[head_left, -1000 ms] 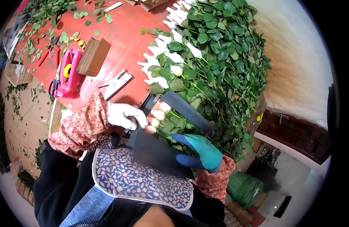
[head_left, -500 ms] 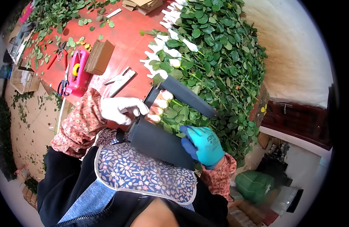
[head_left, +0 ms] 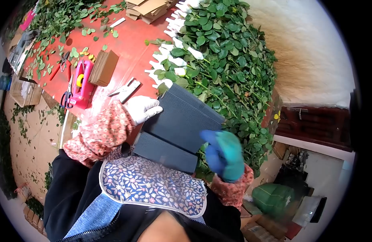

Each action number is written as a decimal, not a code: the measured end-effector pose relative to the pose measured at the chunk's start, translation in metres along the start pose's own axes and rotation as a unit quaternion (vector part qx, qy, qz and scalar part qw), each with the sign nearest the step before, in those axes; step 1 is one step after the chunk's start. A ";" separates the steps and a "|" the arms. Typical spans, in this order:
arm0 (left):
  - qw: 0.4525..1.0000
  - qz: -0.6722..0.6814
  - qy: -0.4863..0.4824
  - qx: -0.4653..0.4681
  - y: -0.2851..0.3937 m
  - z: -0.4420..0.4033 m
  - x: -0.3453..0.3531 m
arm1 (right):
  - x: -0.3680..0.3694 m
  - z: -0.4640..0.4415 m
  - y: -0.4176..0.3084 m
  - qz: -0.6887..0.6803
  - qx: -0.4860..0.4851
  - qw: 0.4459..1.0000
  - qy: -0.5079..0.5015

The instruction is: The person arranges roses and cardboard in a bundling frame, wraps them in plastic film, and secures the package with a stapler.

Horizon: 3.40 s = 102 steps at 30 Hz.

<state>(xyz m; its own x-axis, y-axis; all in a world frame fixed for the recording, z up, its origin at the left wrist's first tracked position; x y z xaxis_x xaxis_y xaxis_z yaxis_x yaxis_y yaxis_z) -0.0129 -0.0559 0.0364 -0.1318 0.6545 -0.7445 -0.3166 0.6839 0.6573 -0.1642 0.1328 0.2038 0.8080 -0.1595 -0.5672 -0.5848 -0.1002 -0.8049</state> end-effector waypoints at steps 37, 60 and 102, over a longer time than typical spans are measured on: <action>0.880 -0.264 0.117 -0.378 -0.234 0.029 -0.097 | 0.102 0.006 0.124 0.189 0.141 0.968 -0.091; 0.914 0.330 -0.157 -0.175 -0.016 -0.009 0.084 | 0.093 0.008 0.146 0.130 0.051 0.986 -0.091; 0.994 -0.041 -0.027 -0.099 -0.002 0.006 0.034 | 0.132 -0.002 0.122 0.270 0.195 0.930 -0.156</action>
<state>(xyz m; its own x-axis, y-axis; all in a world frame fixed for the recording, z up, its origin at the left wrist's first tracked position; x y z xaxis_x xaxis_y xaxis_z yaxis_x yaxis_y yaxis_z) -0.0114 -0.0334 0.0107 -0.0487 0.6195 -0.7834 -0.5039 0.6620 0.5548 -0.1292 0.0972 0.0315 0.4211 0.2156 -0.8810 -0.8900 0.2856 -0.3555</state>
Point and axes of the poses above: each hand's wrist, its own z-axis away from the middle knuckle, its own x-axis out of the palm, y = z × x, the point moved 5 cm from there along -z, towards the middle knuckle, and after that the axes turned 14 degrees about -z, right-handed, at the moved point
